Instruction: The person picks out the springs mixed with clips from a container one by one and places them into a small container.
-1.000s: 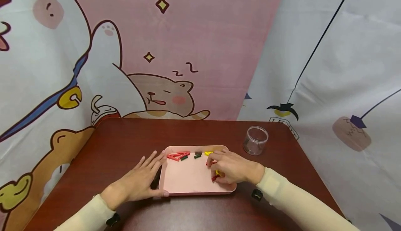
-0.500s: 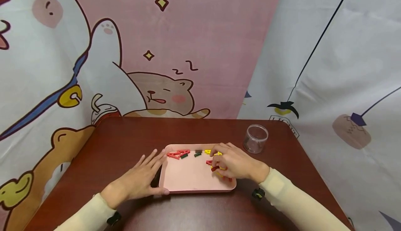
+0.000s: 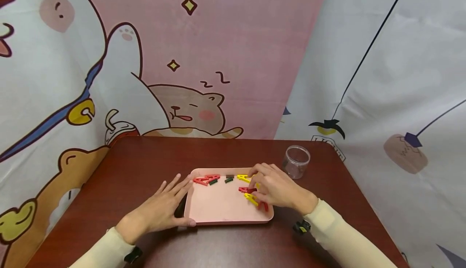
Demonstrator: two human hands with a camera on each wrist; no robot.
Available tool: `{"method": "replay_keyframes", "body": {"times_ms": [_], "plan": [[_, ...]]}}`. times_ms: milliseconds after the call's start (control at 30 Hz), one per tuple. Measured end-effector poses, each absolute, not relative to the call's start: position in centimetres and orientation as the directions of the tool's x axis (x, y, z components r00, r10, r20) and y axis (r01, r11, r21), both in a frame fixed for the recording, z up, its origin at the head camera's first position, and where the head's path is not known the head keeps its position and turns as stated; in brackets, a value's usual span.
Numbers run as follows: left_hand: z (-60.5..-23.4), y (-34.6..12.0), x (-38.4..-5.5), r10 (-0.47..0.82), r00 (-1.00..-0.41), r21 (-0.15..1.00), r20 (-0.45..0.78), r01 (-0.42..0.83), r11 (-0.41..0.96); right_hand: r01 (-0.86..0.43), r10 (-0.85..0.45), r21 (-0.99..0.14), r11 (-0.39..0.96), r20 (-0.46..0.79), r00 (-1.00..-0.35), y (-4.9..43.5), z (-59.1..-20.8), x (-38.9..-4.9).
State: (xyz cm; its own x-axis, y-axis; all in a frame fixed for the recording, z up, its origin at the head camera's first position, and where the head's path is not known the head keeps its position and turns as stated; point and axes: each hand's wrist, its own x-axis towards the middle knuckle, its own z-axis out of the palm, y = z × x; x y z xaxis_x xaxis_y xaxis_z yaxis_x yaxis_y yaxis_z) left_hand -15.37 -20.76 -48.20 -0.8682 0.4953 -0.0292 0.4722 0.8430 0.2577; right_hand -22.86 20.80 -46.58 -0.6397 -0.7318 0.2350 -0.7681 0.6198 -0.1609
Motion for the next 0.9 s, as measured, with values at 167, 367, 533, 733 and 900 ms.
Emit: {"method": "replay_keyframes", "body": {"times_ms": [167, 367, 533, 733, 900], "plan": [[-48.16, -20.87, -15.38, 0.493, -0.869, 0.255, -0.029, 0.471, 0.845, -0.752, -0.703, -0.173, 0.636, 0.275, -0.656, 20.91, -46.21, -22.63], [-48.41, -20.86, -15.46, 0.498, -0.867, 0.260, -0.023, 0.475, 0.841, -0.741, -0.675, -0.208, 0.638, 0.312, -0.669, 21.11, -46.28, -22.38], [-48.40, -20.75, -15.45, 0.496, -0.867, 0.267, -0.034, 0.471, 0.841, -0.734, -0.670, -0.213, 0.645, 0.303, -0.678, 21.10, -46.34, -22.42], [-48.21, -20.71, -15.47, 0.493, -0.869, 0.259, -0.039, 0.467, 0.845, -0.741, -0.676, -0.206, 0.639, 0.310, -0.669, 20.76, -45.99, -22.50], [-48.28, -20.72, -15.40, 0.491, -0.870, 0.264, -0.052, 0.462, 0.847, -0.749, -0.680, -0.196, 0.633, 0.323, -0.659, 20.64, -45.78, -22.48]]}}
